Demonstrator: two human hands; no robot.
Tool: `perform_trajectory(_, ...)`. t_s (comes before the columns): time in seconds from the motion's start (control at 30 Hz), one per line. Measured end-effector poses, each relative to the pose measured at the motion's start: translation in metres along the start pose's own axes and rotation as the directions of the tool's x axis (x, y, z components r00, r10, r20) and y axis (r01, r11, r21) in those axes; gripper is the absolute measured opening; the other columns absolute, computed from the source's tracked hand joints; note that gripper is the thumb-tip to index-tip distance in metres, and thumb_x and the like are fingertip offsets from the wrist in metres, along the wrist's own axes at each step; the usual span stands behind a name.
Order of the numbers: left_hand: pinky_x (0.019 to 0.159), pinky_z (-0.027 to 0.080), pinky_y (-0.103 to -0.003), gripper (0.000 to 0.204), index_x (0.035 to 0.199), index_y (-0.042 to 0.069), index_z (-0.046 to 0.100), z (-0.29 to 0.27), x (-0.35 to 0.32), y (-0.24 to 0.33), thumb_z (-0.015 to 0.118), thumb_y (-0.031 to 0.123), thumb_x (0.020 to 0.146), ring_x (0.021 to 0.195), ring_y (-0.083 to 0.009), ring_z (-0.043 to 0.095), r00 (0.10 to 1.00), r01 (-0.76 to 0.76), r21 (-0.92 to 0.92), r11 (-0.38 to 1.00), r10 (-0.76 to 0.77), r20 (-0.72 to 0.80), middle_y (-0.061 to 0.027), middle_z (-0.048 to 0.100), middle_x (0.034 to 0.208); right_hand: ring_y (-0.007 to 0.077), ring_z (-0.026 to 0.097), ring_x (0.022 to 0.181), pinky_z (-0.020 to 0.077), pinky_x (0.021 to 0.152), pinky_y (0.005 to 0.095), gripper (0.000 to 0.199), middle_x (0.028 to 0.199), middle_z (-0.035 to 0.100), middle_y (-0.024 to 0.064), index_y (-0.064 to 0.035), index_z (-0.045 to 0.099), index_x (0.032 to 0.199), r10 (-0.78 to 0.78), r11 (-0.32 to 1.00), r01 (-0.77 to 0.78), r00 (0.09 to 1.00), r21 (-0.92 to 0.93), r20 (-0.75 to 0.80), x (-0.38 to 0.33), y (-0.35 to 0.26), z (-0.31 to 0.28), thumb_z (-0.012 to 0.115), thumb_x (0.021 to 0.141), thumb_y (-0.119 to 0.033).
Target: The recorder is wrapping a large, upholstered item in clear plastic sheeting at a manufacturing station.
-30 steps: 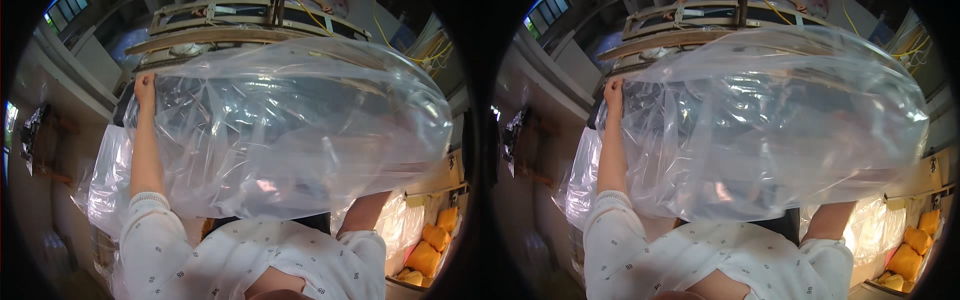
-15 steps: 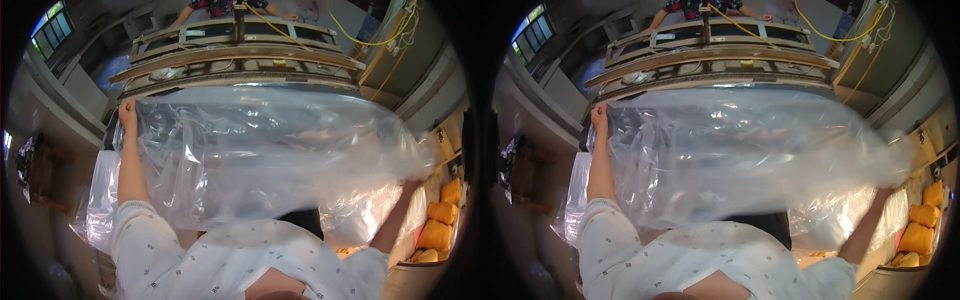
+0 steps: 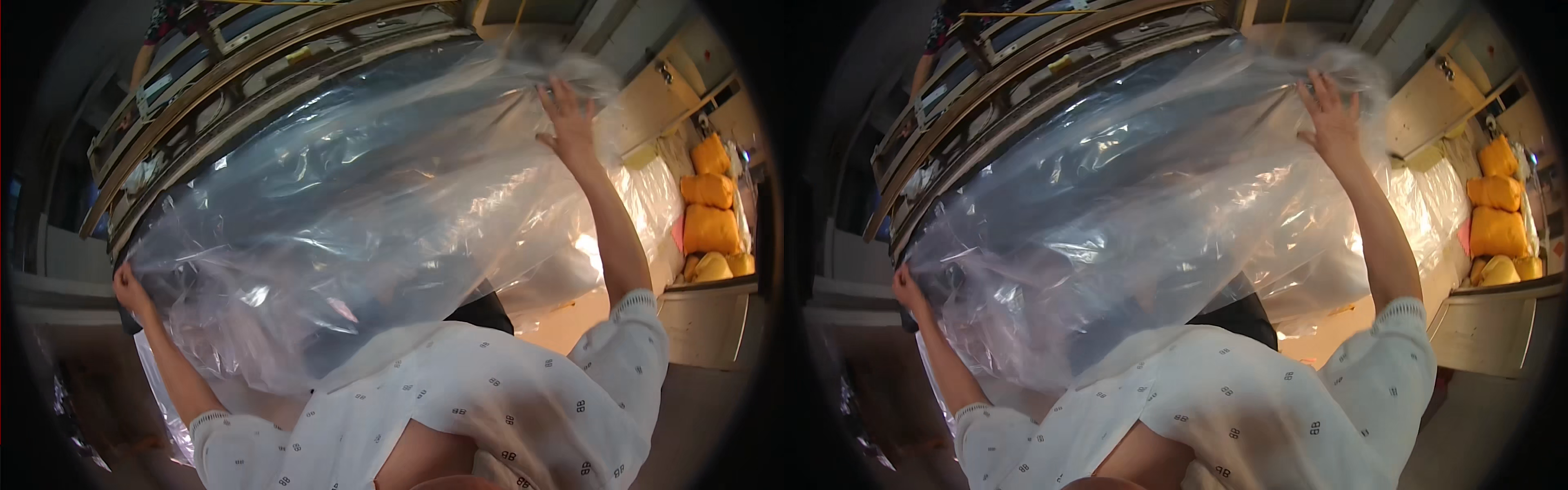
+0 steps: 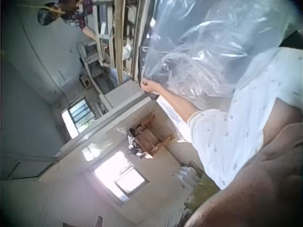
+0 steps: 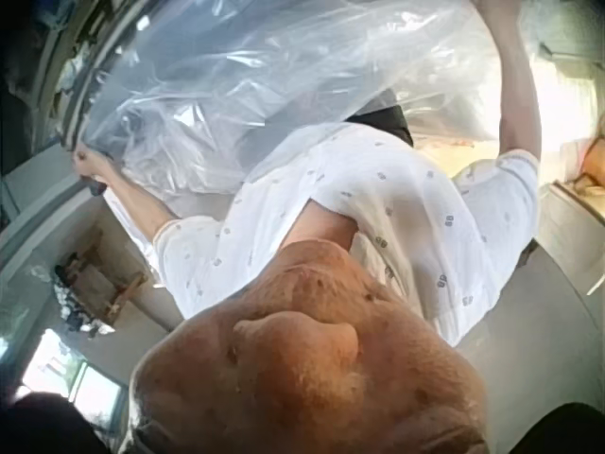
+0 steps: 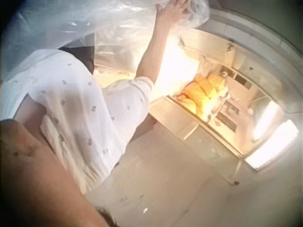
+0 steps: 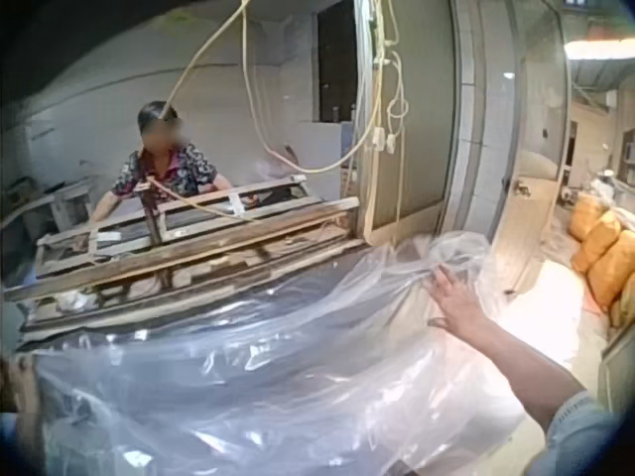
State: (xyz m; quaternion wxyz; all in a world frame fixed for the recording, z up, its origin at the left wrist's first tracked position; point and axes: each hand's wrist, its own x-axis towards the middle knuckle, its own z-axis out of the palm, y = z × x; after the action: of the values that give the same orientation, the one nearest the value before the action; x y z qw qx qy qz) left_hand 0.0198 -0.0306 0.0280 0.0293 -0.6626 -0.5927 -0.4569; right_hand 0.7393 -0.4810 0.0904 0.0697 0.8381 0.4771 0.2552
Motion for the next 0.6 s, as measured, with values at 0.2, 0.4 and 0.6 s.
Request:
perform_trajectory(0.2,0.076,0.041,-0.035,0.035,0.089,0.004,0.063,-0.057,0.002,-0.068,0.056,0.037,0.082,0.083,-0.0275,0.055,0.989,0.061,0.237,0.970,-0.091,0.118,-0.0135,0.060,0.087,0.0301,0.036,0.120,0.0351,0.094,0.0376,0.066,0.132,0.035,0.0152,-0.0146,0.039,0.127,-0.002,0.735,0.070,0.995,0.675,-0.101,0.022,-0.047,0.037,0.069,0.070,-0.029)
perform_trajectory(0.4,0.075,0.041,-0.036,0.038,0.089,0.004,0.062,-0.040,-0.003,-0.068,0.054,0.040,0.083,0.082,-0.0284,0.054,0.999,-0.050,0.358,0.932,0.049,0.013,-0.0131,0.059,0.087,0.0266,0.047,0.093,0.0380,0.081,0.0367,0.050,0.102,0.050,0.0083,-0.0108,0.050,0.115,0.170,0.834,0.077,0.906,0.547,-0.387,0.072,-0.057,0.041,0.064,0.074,-0.035)
perform_trajectory(0.6,0.073,0.042,-0.034,0.037,0.091,0.003,0.062,-0.039,-0.007,-0.046,0.053,0.038,0.084,0.081,-0.0257,0.055,0.999,-0.030,0.366,0.930,0.023,0.022,-0.0123,0.060,0.088,0.0232,0.046,0.096,0.0386,0.081,0.0312,0.035,0.100,0.051,0.0061,-0.0130,0.060,0.099,0.040,0.661,-0.055,0.998,0.749,0.038,0.119,-0.058,0.036,0.064,0.073,-0.036)
